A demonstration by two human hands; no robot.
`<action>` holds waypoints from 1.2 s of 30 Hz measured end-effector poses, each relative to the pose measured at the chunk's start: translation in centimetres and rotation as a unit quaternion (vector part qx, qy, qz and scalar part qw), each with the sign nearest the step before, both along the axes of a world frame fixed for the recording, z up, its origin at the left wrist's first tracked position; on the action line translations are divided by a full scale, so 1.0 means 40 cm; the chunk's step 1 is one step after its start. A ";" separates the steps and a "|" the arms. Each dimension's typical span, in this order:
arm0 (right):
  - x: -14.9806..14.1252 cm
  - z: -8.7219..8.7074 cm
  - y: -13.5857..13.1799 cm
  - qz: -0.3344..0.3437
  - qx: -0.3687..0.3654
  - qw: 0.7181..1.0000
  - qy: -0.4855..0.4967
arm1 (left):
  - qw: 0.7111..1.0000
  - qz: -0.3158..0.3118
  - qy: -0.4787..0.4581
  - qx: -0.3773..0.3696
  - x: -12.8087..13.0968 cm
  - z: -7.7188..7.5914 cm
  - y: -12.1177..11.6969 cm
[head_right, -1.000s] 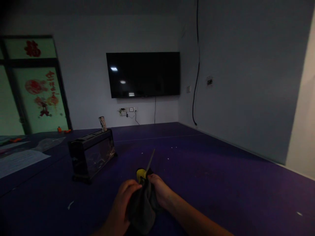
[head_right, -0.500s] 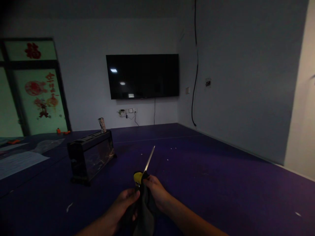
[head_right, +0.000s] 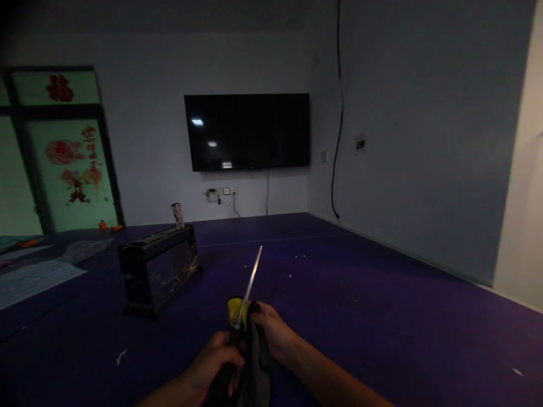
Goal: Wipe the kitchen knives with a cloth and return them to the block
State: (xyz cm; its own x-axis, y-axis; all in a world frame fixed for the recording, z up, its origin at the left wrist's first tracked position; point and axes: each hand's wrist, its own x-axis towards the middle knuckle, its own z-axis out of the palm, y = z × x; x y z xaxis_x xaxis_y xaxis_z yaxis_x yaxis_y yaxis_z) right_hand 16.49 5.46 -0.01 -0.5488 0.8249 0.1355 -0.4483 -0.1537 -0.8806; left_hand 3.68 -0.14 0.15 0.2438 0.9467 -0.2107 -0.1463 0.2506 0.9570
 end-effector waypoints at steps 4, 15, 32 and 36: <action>-0.004 0.005 -0.004 -0.009 0.018 1.000 -0.004 | 1.000 0.021 0.006 0.001 0.004 0.002 -0.010; -0.008 -0.010 0.007 -0.014 0.037 0.999 -0.023 | 0.997 -0.029 0.074 0.020 0.009 0.000 -0.005; 0.003 -0.001 0.001 0.035 0.045 0.998 -0.002 | 0.998 0.003 0.060 0.024 0.014 -0.012 -0.008; 0.003 -0.006 0.004 0.028 0.043 0.999 -0.010 | 0.997 0.006 0.071 0.005 0.014 -0.013 -0.008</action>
